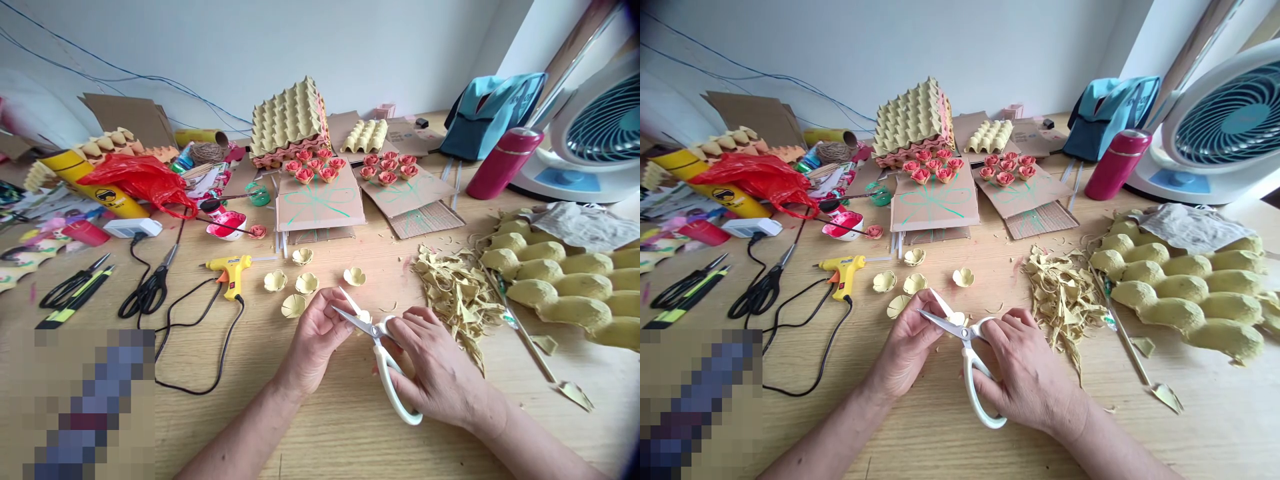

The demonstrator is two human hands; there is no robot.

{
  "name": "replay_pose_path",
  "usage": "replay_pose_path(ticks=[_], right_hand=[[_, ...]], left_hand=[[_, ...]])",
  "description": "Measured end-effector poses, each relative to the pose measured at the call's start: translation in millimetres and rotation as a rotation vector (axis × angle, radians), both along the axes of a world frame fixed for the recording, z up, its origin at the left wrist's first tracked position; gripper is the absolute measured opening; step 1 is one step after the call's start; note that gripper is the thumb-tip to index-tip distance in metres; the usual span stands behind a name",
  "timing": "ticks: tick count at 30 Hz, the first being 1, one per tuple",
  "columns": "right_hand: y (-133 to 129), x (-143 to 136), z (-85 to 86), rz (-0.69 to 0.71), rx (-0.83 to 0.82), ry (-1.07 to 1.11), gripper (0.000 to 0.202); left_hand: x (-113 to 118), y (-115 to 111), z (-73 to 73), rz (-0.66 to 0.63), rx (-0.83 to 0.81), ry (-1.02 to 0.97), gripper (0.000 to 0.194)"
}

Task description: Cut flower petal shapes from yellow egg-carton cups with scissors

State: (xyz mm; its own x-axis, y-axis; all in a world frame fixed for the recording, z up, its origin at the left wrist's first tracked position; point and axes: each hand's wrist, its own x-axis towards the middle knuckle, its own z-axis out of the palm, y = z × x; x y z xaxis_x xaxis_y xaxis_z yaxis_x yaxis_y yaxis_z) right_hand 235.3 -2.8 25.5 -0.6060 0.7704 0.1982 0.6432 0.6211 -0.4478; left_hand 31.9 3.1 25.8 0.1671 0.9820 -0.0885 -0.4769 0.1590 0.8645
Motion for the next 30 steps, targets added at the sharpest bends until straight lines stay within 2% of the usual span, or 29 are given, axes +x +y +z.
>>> replay_pose_path(ticks=[7, 16, 30], right_hand=[[-2, -1, 4.2, 0.036, -0.007, 0.064, 0.025], [-3, 0, 4.7, 0.063, -0.018, 0.048, 0.027], [2, 2, 2.1, 0.066, -0.038, 0.021, 0.025]], left_hand=[[-1, 0, 3.8, -0.003, 0.006, -0.011, 0.032], [-7, 0, 14.0, -0.019, 0.09, 0.117, 0.04], [-19, 4, 8.1, 0.02, 0.334, 0.449, 0.065]])
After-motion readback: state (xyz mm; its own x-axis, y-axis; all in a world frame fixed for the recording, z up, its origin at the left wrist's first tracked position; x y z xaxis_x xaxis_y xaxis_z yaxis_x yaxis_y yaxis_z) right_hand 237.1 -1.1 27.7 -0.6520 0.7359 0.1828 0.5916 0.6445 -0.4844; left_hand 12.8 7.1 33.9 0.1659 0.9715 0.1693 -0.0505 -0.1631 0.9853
